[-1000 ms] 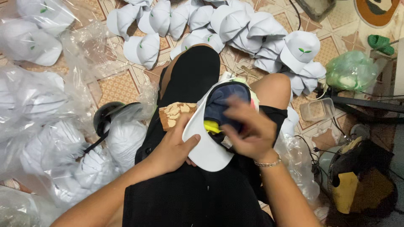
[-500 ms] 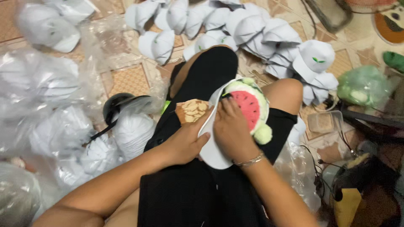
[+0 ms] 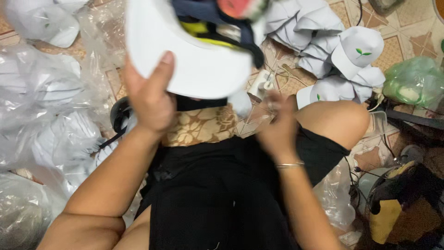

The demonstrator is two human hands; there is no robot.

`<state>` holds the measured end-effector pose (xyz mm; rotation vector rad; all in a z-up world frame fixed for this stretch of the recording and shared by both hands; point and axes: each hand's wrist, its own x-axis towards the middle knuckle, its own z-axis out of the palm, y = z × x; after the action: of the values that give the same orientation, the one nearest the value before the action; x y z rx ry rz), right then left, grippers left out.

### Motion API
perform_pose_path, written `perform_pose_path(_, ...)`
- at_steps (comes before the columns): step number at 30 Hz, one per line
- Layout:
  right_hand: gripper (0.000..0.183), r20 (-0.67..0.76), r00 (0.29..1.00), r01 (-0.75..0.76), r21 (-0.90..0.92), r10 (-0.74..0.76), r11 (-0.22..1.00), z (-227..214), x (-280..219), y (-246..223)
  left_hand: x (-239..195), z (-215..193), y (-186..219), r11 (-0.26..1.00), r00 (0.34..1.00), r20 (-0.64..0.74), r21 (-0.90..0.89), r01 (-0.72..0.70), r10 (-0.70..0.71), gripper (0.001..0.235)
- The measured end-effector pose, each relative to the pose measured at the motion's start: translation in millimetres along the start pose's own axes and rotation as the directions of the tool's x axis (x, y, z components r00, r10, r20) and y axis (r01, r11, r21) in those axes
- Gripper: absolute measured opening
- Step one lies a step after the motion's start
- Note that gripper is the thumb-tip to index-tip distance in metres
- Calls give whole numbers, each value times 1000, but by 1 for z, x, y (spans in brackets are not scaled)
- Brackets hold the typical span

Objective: The person sits on the floor and processes white baseball caps by stuffing them with cloths, drying the embroidered logo with a hair dryer, and wiping the interior with a cloth. The person handles multiple caps one at a time.

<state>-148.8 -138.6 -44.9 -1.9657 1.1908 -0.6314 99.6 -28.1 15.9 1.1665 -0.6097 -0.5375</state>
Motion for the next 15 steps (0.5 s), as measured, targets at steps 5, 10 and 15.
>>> perform_pose_path(5, 55, 428, 903, 78, -80, -36, 994, 66, -26, -1, -4, -17, 6, 998, 998, -38, -34, -50, 48, 38)
perform_pose_path(10, 35, 317, 934, -217, 143, 163, 966, -30, -19, 7, -19, -27, 20, 983, 998, -36, 176, 54, -48, 44)
perform_pose_path(15, 66, -49, 982, -50, 865, 184, 500, -139, -54, -19, -36, -12, 36, 966, 975, 140, 214, 142, -174, 48)
